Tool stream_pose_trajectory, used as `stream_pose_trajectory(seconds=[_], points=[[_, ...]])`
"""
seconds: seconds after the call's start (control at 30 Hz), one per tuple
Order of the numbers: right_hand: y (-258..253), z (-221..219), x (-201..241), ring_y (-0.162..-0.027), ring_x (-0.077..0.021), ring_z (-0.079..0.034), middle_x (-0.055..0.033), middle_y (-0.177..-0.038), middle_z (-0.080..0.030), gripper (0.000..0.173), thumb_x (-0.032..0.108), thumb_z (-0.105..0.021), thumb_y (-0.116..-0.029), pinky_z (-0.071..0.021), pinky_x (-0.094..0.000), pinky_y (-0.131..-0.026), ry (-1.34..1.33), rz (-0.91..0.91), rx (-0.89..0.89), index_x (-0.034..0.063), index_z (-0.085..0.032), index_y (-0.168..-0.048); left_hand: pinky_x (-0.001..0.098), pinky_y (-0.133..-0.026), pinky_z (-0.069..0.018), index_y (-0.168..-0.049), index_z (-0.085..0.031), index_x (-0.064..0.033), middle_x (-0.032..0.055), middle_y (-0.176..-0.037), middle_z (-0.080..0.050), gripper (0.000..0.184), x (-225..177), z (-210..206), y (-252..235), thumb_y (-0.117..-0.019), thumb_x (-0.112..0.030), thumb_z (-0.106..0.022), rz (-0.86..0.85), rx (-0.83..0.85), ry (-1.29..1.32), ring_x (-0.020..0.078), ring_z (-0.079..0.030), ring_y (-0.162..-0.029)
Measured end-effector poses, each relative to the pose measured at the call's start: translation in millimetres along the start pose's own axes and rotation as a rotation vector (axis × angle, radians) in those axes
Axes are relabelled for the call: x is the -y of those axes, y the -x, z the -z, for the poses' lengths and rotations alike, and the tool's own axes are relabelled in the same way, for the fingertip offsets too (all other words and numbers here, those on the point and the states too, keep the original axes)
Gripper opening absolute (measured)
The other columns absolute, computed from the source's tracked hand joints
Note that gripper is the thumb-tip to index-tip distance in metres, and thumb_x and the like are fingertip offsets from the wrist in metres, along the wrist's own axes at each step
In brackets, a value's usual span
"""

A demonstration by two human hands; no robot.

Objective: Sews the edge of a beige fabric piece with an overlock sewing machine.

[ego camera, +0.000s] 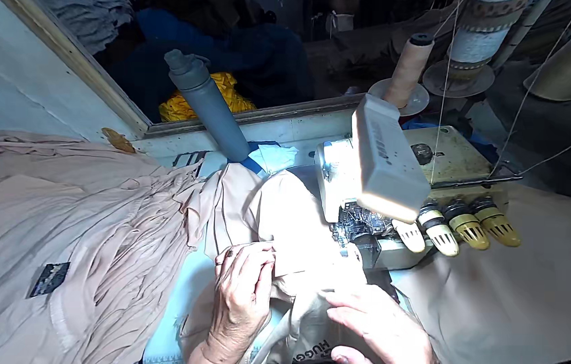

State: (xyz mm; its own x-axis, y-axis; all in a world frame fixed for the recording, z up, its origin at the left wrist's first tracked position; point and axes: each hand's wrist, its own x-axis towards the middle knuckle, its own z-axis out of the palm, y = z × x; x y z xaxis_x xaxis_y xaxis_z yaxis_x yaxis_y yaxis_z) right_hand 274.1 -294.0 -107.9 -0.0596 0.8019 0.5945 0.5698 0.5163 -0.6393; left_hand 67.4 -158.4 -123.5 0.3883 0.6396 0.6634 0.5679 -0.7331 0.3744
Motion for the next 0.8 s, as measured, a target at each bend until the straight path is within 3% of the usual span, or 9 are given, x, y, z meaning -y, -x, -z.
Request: stream_pose_trajectory(seconds=[0.1, 0.23, 0.3, 0.4, 0.47, 0.53, 0.63, 0.7, 0.8], points=[[-5.9, -3.6, 0.7, -0.124, -0.0246, -0.064, -0.0165, -0.126, -0.071, 0.032, 0.027, -0.062, -0.1024, -0.0466, -0.0361, -0.108, 0.022, 0.048, 0.070, 0.0017, -0.072, -0.118, 0.0249, -0.095, -0.0498, -0.092, -0.071, -0.0028, 0.0064, -0.095, -0.073, 0.020, -5.7, 6.5, -3.9, -0.0975, -0.014, -0.055, 0.032, -0.039, 0.104, 0.0091, -0.067, -0.098], [-14.7, -20.2, 0.2, -0.131, -0.0268, -0.060, -0.0129, -0.132, -0.069, 0.042, 0.037, -0.058, -0.1030, -0.0436, -0.0401, -0.113, 0.237, 0.131, 0.161, 0.0047, -0.069, -0.127, 0.0120, -0.075, -0.0508, -0.094, -0.065, 0.0007, 0.0076, -0.079, -0.067, 0.022, -23.9, 23.1, -17.3, -0.1016, -0.015, -0.051, -0.019, -0.049, 0.146, 0.0010, -0.064, -0.077], [-23.9, -28.4, 7.0, -0.122, -0.0275, -0.066, -0.0122, -0.125, -0.072, 0.038, 0.032, -0.059, -0.1006, -0.0488, -0.0427, -0.106, 0.345, 0.143, 0.185, 0.0038, -0.069, -0.124, 0.0131, -0.074, -0.0509, -0.095, -0.064, -0.0003, 0.0097, -0.080, -0.068, 0.023, -40.6, 40.5, -24.2, -0.1039, -0.017, -0.051, -0.054, 0.042, 0.129, 0.0040, -0.064, -0.077], [-36.8, -40.3, 16.2, -0.093, -0.0239, -0.072, -0.0095, -0.095, -0.075, 0.015, 0.016, -0.063, -0.0931, -0.0567, -0.0390, -0.084, 0.376, 0.092, 0.167, 0.0070, -0.074, -0.098, 0.0229, -0.068, -0.0515, -0.089, -0.069, 0.0022, 0.0154, -0.076, -0.070, 0.021, -61.8, 66.0, -30.0, -0.1000, -0.011, -0.057, -0.053, 0.315, 0.173, 0.0149, -0.067, -0.072], [-45.0, -28.1, 32.9, -0.094, -0.0238, -0.073, -0.0151, -0.096, -0.076, 0.018, 0.012, -0.064, -0.0937, -0.0544, -0.0384, -0.089, 0.187, -0.149, 0.322, -0.0010, -0.075, -0.097, 0.0337, -0.064, -0.0539, -0.091, -0.073, 0.0026, 0.0175, -0.077, -0.072, 0.021, -67.3, 72.6, -28.2, -0.0997, -0.011, -0.060, -0.069, 0.499, 0.187, 0.0240, -0.070, -0.070], [-41.9, -28.2, 36.4, -0.091, -0.0188, -0.073, -0.0169, -0.094, -0.075, 0.020, 0.010, -0.066, -0.0907, -0.0535, -0.0296, -0.087, -0.017, -0.341, 0.324, -0.0064, -0.073, -0.098, 0.0389, -0.062, -0.0552, -0.094, -0.074, 0.0021, 0.0177, -0.078, -0.073, 0.020, -67.4, 71.2, -21.9, -0.0994, -0.011, -0.060, -0.085, 0.575, 0.174, 0.0279, -0.071, -0.068], [-47.9, -18.9, 47.3, -0.091, -0.0213, -0.073, -0.0176, -0.096, -0.075, 0.023, 0.014, -0.065, -0.0940, -0.0557, -0.0335, -0.082, -0.009, -0.243, 0.498, -0.0062, -0.072, -0.104, 0.0389, -0.062, -0.0550, -0.094, -0.072, 0.0018, 0.0180, -0.079, -0.072, 0.019, -63.0, 72.7, -15.7, -0.1001, -0.010, -0.059, -0.037, 0.614, 0.182, 0.0275, -0.071, -0.070], [-13.2, -29.0, 29.9, -0.089, -0.0303, -0.074, -0.0196, -0.094, -0.073, 0.029, 0.024, -0.070, -0.0920, -0.0588, -0.0421, -0.079, -0.073, -0.024, 0.405, -0.0029, -0.073, -0.101, 0.0410, -0.063, -0.0551, -0.095, -0.072, 0.0000, 0.0165, -0.081, -0.071, 0.019, -59.4, 74.8, -10.2, -0.1016, -0.012, -0.058, 0.046, 0.702, 0.207, 0.0266, -0.071, -0.072], [37.7, -27.6, 4.1, -0.095, -0.0251, -0.071, -0.0147, -0.093, -0.074, 0.019, 0.019, -0.067, -0.0948, -0.0545, -0.0400, -0.091, -0.211, -0.143, 0.100, 0.0012, -0.075, -0.093, 0.0430, -0.064, -0.0549, -0.093, -0.073, -0.0034, 0.0126, -0.081, -0.070, 0.020, -55.7, 71.9, 1.7, -0.1008, -0.019, -0.063, 0.084, 0.786, 0.259, 0.0256, -0.069, -0.074]])
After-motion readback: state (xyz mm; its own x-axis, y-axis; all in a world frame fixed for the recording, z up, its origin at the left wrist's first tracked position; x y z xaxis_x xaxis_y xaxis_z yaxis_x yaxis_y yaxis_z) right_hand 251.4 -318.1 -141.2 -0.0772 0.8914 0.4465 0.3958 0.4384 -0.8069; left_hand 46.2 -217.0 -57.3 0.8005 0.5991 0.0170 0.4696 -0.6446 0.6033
